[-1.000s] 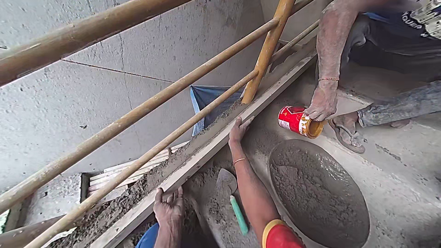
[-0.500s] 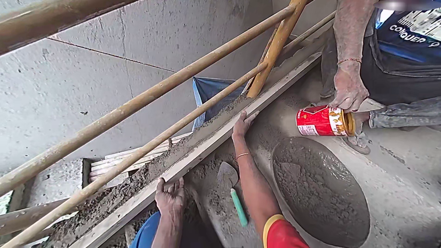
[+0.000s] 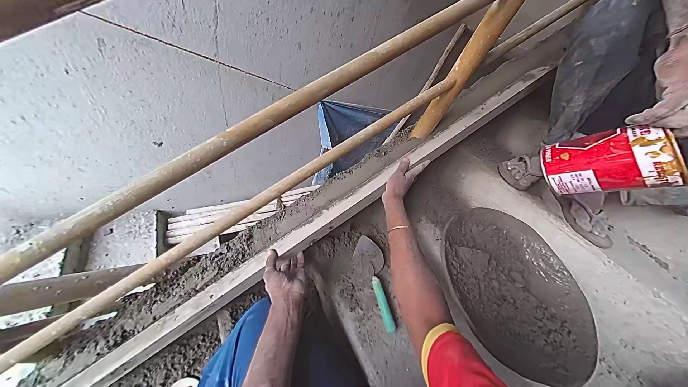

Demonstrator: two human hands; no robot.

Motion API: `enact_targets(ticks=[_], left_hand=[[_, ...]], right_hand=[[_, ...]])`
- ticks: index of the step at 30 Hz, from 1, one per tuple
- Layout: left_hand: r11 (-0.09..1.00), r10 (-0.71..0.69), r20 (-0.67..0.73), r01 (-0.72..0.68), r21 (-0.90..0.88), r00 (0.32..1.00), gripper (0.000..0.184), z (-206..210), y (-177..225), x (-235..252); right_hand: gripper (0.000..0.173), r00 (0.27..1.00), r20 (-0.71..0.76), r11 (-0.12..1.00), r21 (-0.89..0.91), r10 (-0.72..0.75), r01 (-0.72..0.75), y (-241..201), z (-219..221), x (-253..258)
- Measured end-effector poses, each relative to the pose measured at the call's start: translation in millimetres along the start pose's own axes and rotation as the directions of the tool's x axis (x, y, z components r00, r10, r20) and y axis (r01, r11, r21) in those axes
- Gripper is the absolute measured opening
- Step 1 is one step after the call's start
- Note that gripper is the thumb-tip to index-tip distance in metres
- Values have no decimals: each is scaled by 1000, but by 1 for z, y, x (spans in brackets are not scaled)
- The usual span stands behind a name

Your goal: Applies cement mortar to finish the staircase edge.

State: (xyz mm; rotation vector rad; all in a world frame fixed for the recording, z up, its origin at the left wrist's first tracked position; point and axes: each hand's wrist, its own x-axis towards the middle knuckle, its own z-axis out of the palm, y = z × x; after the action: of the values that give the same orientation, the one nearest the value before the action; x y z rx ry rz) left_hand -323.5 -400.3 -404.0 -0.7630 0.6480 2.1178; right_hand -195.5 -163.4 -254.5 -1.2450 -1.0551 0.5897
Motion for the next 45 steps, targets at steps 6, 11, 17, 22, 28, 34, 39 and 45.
enact_targets(ticks=[6,11,17,22,28,34,39,45], left_hand=[[998,-33,-29,31,-47,999,63,7,4,-6],[995,-39,-63,33,-94,997,60,7,3,2],[996,-82,-89,78,-44,993,72,13,7,6],[994,-107,-141,110,13,984,78,21,7,14],[994,-82,-175,94,61,981,83,21,5,17],[990,-66,-176,87,114,982,82,20,5,17],[989,-63,-183,86,123,981,85,20,5,18],[991,-81,-166,98,94,983,89,18,4,18]], right_hand=[[82,1000,9,999,49,-8,8,0,0,3],[83,997,65,999,-5,-51,51,9,-11,-2],[76,994,22,993,52,-106,105,-5,2,2],[75,994,0,994,22,-111,111,-6,-1,0],[73,996,1,995,23,-93,93,-4,-2,0],[75,997,-1,996,33,-80,80,-5,-2,-2],[71,996,10,996,28,-90,89,-9,-3,-6],[68,990,9,990,24,-137,137,-8,-3,-2]])
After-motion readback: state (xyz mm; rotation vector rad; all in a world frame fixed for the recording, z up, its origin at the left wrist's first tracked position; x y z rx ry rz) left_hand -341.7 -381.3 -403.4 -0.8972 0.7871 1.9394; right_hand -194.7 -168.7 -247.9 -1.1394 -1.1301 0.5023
